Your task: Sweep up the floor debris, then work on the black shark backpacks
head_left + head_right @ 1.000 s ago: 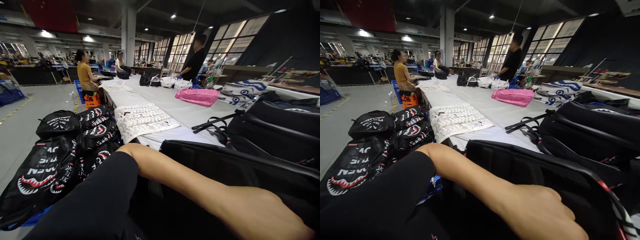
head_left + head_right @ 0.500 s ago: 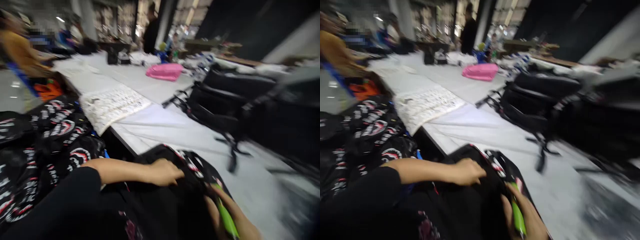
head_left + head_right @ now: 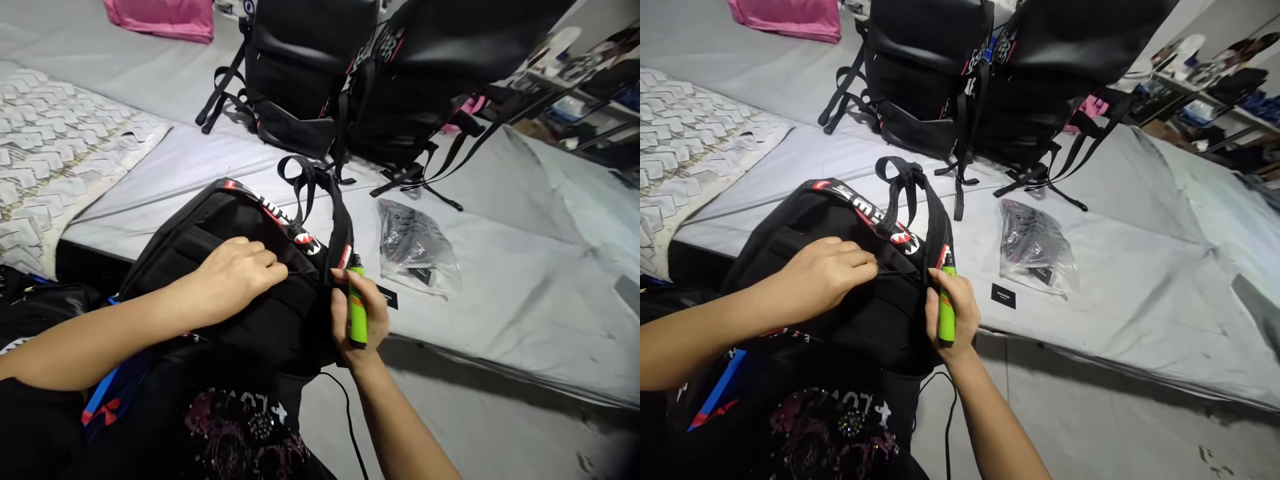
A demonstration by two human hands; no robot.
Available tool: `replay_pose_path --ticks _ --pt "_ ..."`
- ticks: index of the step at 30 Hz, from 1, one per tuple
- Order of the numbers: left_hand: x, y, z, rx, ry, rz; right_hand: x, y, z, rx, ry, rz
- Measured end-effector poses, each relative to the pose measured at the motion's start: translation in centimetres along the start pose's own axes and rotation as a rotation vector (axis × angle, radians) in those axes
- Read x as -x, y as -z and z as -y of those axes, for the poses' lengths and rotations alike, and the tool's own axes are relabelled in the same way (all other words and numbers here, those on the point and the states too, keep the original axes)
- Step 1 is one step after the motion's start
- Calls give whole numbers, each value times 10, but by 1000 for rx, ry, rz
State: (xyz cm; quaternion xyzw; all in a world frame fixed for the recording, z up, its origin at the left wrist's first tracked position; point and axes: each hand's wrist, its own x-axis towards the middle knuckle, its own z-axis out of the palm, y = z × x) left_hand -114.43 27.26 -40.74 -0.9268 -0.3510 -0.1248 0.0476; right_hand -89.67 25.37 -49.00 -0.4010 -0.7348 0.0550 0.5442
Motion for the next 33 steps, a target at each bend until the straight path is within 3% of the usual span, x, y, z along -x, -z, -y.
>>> replay_pose_path --ticks 5,9,15,19,22,26,29,33 --pt "-3 -46 20 -85 -59 -176 1 -22 -19 72 -61 33" --pt "-8 -59 24 -85 -68 -224 -4 -27 -16 140 -14 70" --pt "-8 -43 41 143 -58 -150 -20 -53 3 164 176 80" --pt "-15 -12 69 170 131 -222 -24 -66 9 204 191 92" --pt "-32 -2 85 105 188 -34 -23 -73 13 281 179 126" --pt "-61 -20 93 -16 216 288 -18 -82 19 242 97 152" --pt "-71 -40 95 -54 235 360 -12 -82 19 132 110 170" --pt "-64 -54 94 -52 151 318 -6 -76 11 113 107 270"
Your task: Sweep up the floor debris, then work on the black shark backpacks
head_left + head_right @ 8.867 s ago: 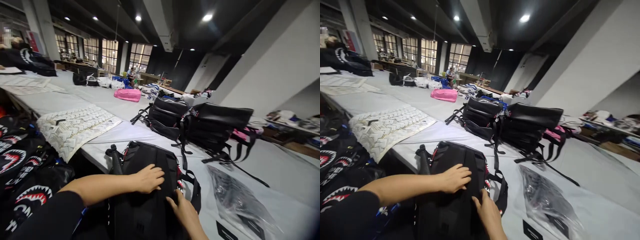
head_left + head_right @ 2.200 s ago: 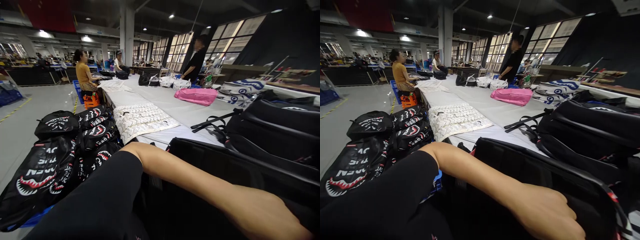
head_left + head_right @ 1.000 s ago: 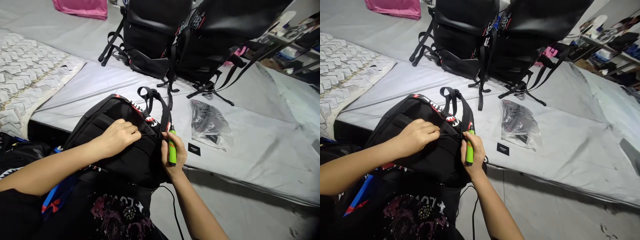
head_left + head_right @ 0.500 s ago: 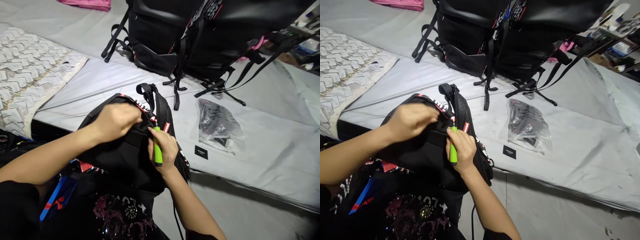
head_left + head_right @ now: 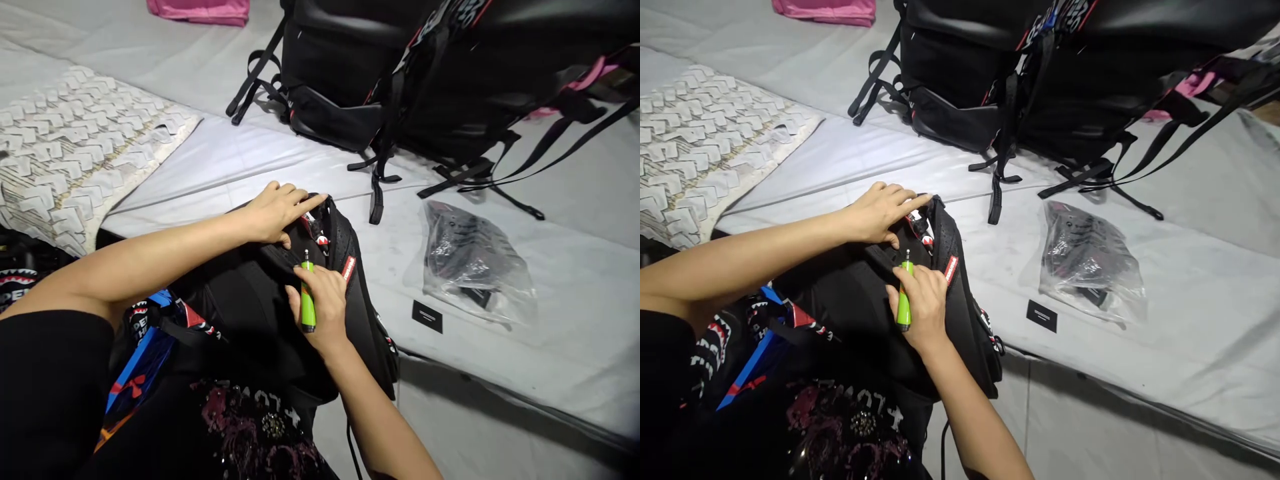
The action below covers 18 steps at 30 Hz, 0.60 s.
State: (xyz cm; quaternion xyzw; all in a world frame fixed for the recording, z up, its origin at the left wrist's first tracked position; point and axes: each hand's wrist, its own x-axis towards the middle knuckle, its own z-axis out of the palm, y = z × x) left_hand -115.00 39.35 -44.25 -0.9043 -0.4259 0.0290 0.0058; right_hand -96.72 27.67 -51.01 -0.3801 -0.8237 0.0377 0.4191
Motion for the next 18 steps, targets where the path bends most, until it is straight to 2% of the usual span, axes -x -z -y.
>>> replay_pose_path --ticks 3,6,12,18 --pt "7 -2 -4 -28 -42 -50 1 2 -6 -55 2 -50" --pt "9 -5 -8 -62 -46 -41 0 1 -9 -109 -15 -84" --pt "3 -17 -11 -75 52 -7 1 2 -10 -249 -342 -9" --pt "9 -14 -12 -88 41 -15 -17 26 -17 -49 -181 144"
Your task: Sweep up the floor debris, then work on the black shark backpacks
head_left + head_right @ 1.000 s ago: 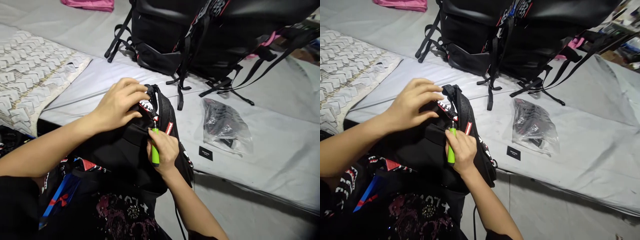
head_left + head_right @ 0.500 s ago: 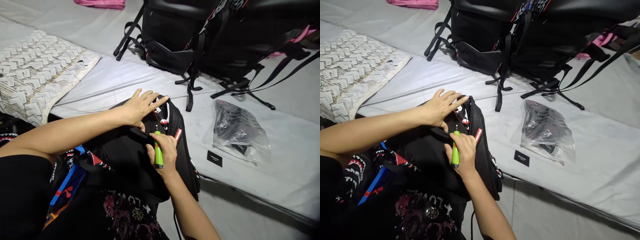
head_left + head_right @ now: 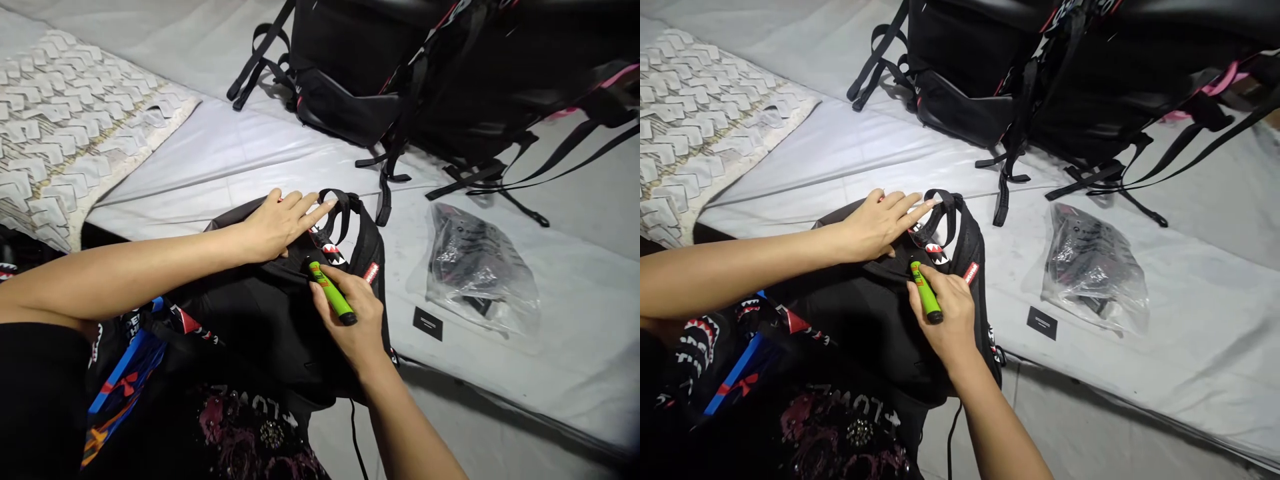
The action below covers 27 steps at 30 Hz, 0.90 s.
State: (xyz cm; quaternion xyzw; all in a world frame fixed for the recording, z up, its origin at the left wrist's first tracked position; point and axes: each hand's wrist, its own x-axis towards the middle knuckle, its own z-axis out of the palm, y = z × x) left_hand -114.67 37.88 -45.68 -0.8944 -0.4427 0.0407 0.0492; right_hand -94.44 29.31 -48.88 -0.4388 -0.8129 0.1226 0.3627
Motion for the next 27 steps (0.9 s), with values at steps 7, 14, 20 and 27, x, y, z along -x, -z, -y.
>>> replay_pose_path --ticks 7,14,20,27 --pt "-6 -13 -1 -17 19 22 -18 5 -9 -121 -100 271" --pt "1 -17 4 92 34 -15 -41 7 -13 -96 -176 423" --pt "6 -13 2 190 370 6 -63 15 -24 -98 -76 649" --pt "6 -12 4 235 323 8 -69 5 -17 -21 152 633"
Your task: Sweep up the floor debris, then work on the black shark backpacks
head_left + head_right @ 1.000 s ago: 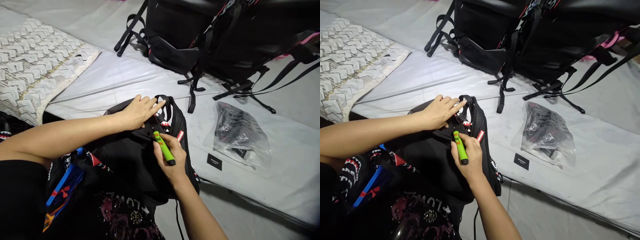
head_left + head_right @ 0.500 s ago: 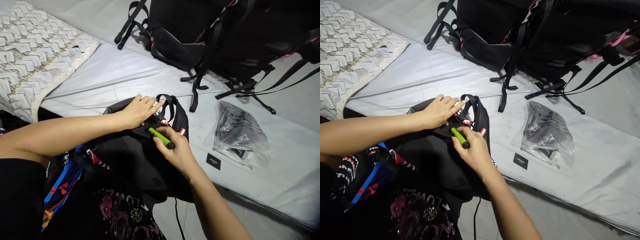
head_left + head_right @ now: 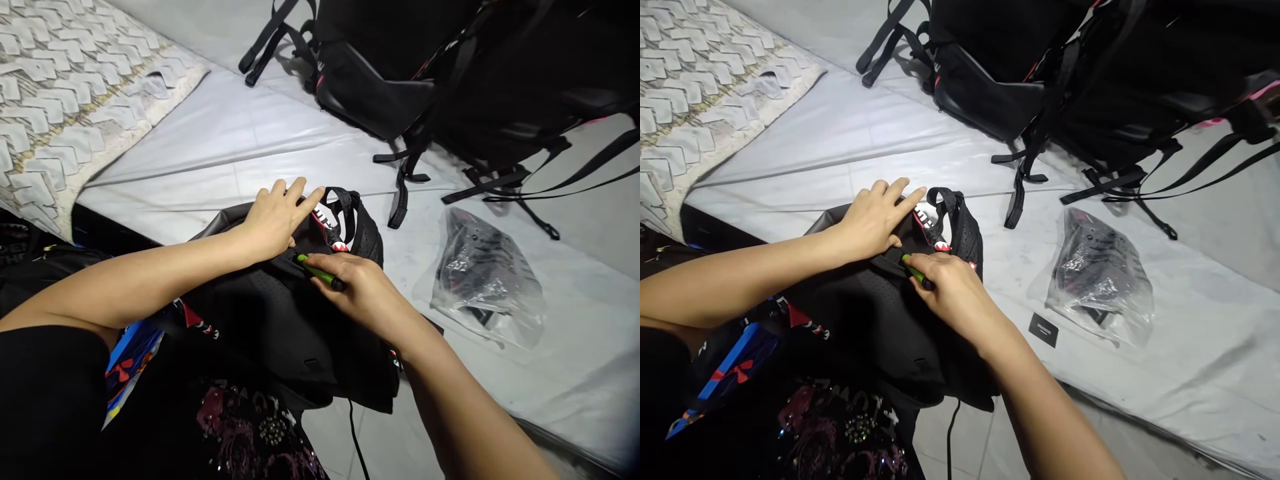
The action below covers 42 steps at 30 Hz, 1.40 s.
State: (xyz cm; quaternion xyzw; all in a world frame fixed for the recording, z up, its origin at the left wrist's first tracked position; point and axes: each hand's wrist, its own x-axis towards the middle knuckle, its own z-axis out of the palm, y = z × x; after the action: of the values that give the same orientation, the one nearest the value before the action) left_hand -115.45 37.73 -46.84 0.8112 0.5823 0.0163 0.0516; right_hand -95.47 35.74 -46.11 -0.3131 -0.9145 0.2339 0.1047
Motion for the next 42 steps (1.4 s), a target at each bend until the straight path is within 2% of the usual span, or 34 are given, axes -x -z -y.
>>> replay_pose_path --ticks 7,13,17,22,29,42 --pt "3 -1 -5 -27 31 -34 -4 -1 6 77 82 27" --pt "3 -1 -9 -54 54 -18 -5 4 22 198 2 111" --pt "4 0 -9 -44 76 11 -2 5 29 210 -61 117" --pt "4 1 -10 -11 83 27 2 -2 29 235 -70 64" --pt "4 2 -10 -13 73 23 3 -1 33 288 -86 58" --pt "5 9 -6 1 52 63 -4 0 38 306 -216 162"
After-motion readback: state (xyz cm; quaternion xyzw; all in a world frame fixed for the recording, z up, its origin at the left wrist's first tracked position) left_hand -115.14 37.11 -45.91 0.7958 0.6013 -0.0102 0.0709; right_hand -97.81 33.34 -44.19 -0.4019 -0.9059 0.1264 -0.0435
